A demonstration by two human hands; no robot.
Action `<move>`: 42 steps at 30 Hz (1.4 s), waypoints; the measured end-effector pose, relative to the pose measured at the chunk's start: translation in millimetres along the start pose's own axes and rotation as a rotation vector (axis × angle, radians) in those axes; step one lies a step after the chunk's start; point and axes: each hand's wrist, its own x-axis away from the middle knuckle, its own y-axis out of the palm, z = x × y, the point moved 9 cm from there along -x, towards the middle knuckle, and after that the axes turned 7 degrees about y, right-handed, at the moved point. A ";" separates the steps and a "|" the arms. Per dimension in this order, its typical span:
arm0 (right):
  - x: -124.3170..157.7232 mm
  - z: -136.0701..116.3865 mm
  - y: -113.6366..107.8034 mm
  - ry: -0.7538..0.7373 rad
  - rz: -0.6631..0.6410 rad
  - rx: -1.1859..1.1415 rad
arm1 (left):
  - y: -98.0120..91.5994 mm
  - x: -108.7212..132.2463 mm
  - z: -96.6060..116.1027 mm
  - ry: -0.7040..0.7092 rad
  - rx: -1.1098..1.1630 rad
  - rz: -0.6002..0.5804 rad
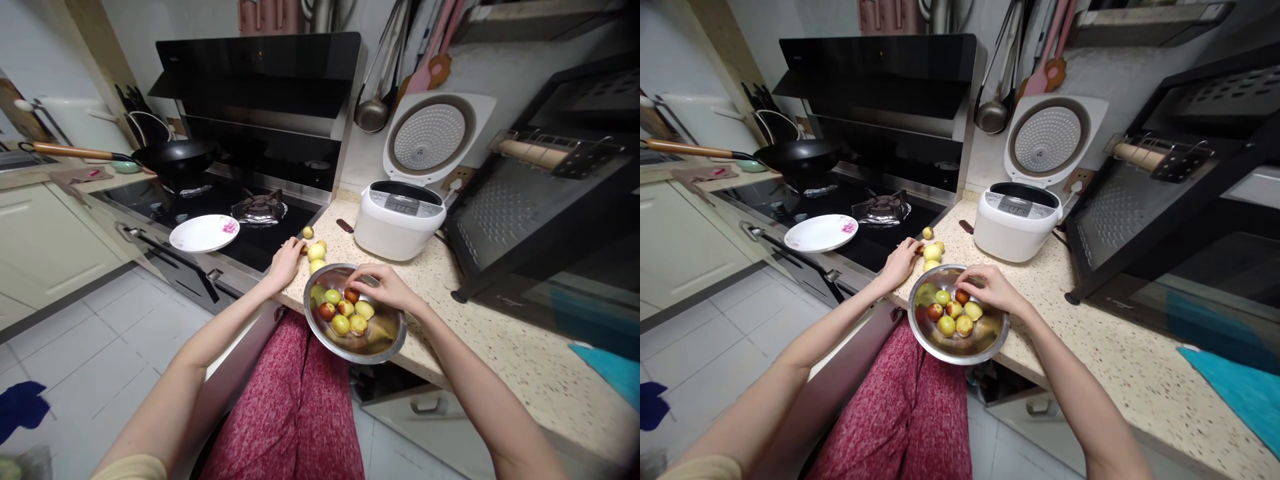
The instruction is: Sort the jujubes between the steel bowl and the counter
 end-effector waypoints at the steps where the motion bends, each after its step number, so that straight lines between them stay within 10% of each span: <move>1: 0.0 0.3 0.3 -0.001 -0.002 0.000 | 0.1 0.4 0.5 -0.004 -0.001 -0.004; 8: -0.4 -1.3 1.1 -0.005 -0.003 0.000 | -7.6 4.6 6.7 0.008 0.073 0.042; 16: -1.6 -4.8 -0.1 -0.015 0.010 -0.024 | -67.8 18.7 56.3 0.272 0.394 0.291; 26: -2.1 -2.1 0.1 -0.020 0.018 -0.027 | -72.4 57.3 154.7 0.553 0.574 -0.150; 42: -1.9 0.6 0.8 0.000 0.005 -0.013 | -55.3 61.0 157.1 0.483 0.678 -0.317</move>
